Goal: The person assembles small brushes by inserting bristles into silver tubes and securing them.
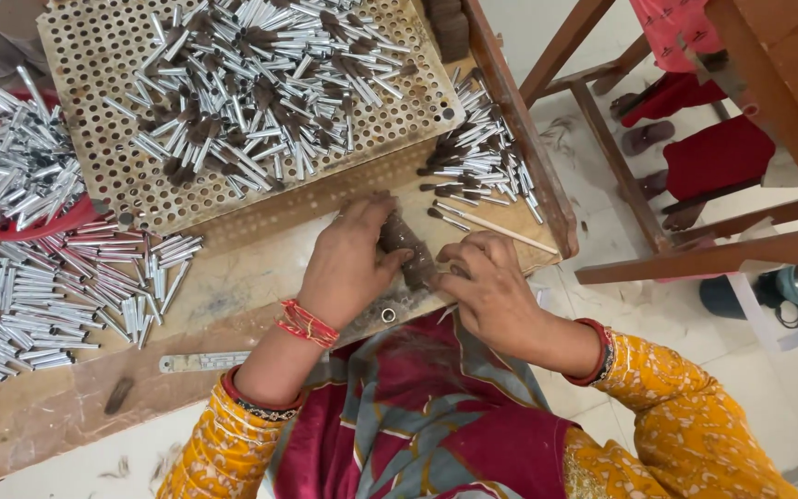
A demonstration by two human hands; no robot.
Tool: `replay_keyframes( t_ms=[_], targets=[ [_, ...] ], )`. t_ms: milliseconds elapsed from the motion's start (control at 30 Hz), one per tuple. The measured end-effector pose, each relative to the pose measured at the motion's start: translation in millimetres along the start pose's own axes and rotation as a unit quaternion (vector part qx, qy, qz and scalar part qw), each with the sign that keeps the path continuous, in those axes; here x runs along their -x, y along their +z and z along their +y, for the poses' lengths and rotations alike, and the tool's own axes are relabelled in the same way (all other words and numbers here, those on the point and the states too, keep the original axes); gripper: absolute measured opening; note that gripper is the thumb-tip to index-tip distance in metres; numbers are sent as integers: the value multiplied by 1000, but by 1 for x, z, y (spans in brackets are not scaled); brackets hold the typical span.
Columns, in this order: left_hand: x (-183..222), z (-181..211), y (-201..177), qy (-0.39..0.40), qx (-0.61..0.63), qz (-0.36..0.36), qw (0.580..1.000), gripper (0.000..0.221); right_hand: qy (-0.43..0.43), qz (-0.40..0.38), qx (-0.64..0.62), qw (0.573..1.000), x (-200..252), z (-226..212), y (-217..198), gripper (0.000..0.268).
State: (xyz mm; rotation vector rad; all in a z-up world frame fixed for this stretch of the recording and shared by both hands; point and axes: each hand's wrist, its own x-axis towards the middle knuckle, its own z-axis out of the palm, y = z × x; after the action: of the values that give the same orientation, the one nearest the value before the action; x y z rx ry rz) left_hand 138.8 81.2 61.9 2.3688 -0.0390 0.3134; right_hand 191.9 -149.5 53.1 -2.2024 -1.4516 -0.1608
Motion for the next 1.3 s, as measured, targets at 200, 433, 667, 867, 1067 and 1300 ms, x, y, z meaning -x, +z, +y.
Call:
replay_keyframes(
  t_ms=[200, 433, 667, 867, 1067, 1300],
  targets=[
    [-2, 2, 0, 7, -3, 38, 999, 76, -14, -20, 24, 999, -6, 1, -1, 39],
    [-6, 10, 5, 4, 25, -14, 1000, 101, -20, 19, -1, 1000, 0, -4, -9, 26],
    [-9, 5, 20, -34, -2, -59, 998, 114, -46, 36, 30, 998, 4, -1, 5, 19],
    [-12, 5, 21, -47, -34, -78, 995, 113, -54, 13, 48, 997, -2, -4, 3, 19],
    [-13, 14, 18, -59, -48, -75, 994, 115, -49, -68, 28, 996, -13, -9, -11, 13],
    [0, 19, 12, -15, -64, -5, 998, 105, -28, -64, -2, 998, -10, -13, -17, 14]
  ],
)
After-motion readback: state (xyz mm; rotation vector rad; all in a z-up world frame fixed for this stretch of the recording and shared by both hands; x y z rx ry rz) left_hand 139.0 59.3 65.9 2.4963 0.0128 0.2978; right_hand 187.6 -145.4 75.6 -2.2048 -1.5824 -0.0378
